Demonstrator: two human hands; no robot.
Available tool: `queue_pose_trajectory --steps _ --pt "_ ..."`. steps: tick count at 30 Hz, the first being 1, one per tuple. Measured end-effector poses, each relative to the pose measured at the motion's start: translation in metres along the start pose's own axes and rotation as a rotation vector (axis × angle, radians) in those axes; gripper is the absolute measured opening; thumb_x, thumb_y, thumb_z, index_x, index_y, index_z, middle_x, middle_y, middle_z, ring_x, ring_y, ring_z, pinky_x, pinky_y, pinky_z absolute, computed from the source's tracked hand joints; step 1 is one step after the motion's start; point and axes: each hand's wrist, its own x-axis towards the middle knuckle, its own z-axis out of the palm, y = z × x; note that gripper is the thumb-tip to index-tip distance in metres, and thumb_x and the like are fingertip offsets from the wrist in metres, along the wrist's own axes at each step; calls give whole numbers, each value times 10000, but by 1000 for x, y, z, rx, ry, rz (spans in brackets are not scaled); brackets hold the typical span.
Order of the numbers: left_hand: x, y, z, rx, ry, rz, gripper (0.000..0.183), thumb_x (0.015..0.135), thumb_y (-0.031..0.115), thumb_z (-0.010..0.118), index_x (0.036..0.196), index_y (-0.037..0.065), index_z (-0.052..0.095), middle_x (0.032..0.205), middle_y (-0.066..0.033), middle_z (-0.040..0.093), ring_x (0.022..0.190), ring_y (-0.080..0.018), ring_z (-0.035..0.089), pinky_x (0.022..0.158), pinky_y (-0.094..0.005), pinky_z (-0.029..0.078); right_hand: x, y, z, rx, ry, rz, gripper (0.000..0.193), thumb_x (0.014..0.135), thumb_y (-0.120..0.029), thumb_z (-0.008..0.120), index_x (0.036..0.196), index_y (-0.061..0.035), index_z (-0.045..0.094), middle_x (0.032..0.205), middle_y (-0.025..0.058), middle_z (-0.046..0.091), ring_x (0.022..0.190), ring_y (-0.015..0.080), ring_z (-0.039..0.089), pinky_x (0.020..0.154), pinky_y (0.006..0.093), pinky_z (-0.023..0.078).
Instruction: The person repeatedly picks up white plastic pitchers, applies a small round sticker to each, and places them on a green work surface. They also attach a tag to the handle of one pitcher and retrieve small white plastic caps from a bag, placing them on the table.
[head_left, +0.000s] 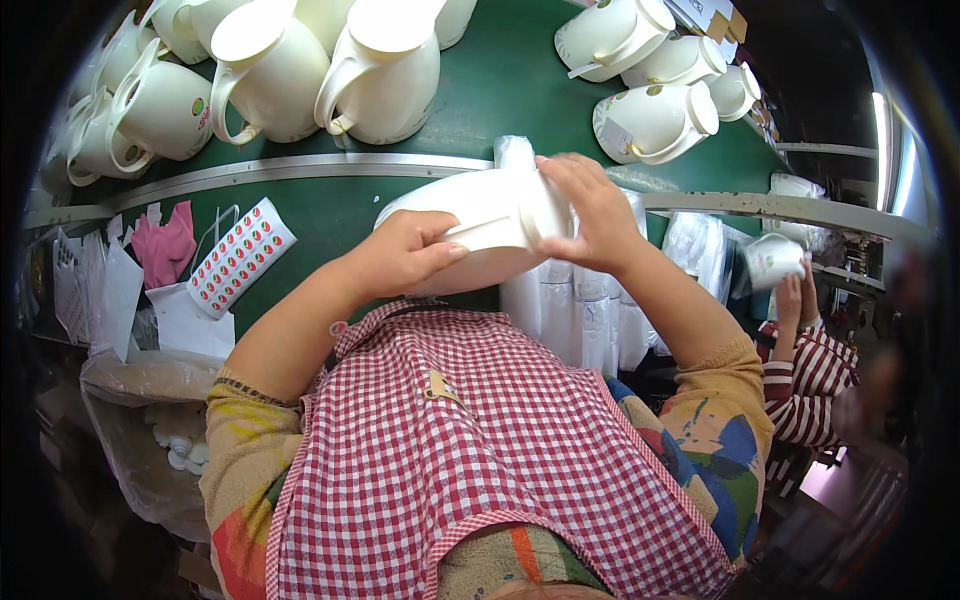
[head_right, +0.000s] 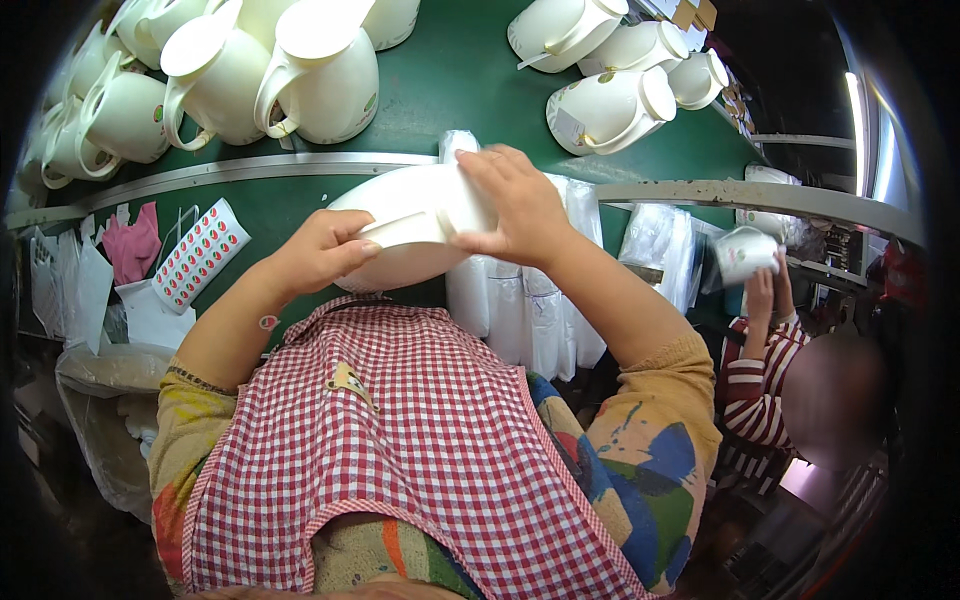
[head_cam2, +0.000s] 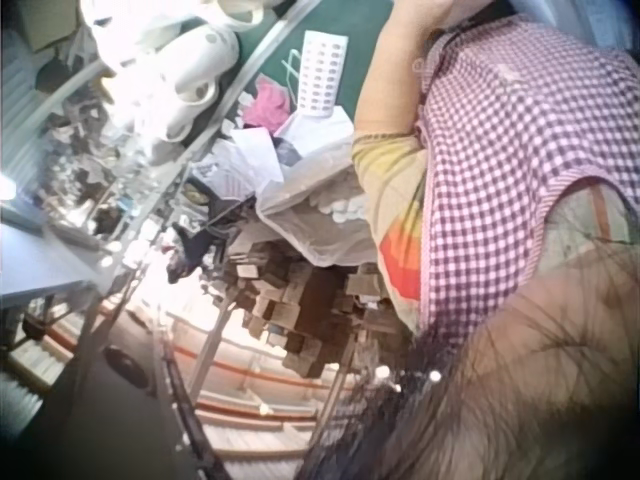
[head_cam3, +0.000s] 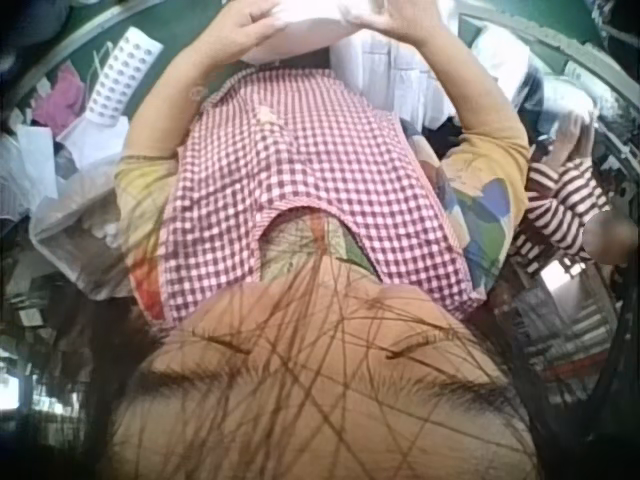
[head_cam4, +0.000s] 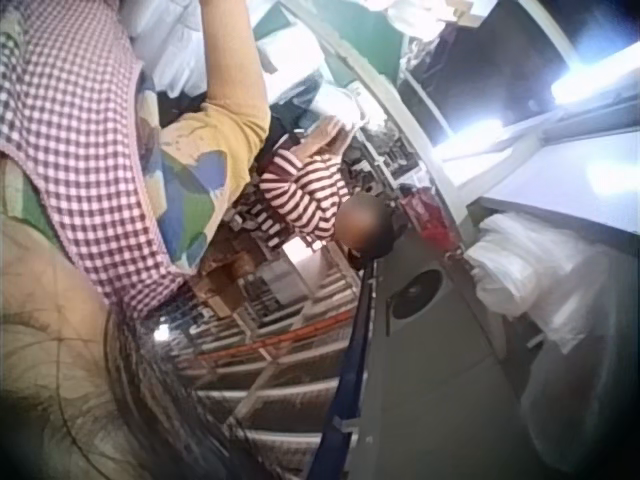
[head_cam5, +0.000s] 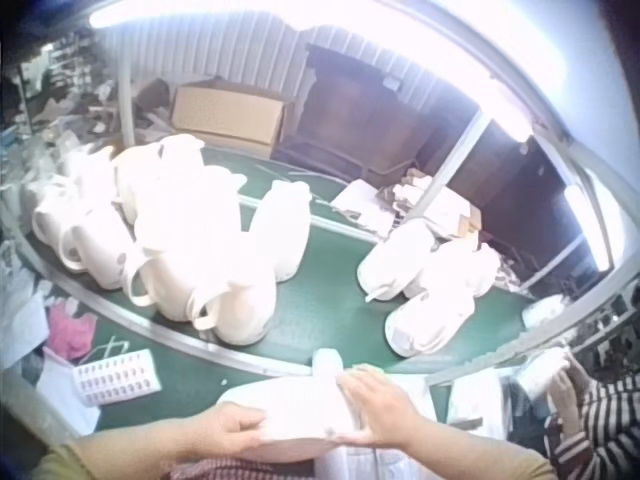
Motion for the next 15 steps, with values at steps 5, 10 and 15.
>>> queue_pose_trajectory --steps 5,10,15 --pt "2 -5 -16 60 10 106 255 830 251 599 825 -4 585 659 -25 512 593 -110 487 522 -270 393 1 11 34 89 283 -343 601 737 -402 588 1231 -68 511 1180 158 495 1047 349 478 916 410 406" --pt "6 5 50 476 248 160 237 848 225 556 907 -4 552 742 -206 586 677 -348 587 633 -404 461 4 25 44 275 357 107 480 795 -333 539 1185 -53 538 1129 148 540 1044 312 501 926 362 389" --pt "45 10 27 203 196 66 227 880 244 551 823 25 561 647 -34 540 550 -122 501 506 -278 418 28 38 46 356 400 416 482 846 -423 512 1182 -83 577 1102 135 588 1009 277 556 914 373 385"
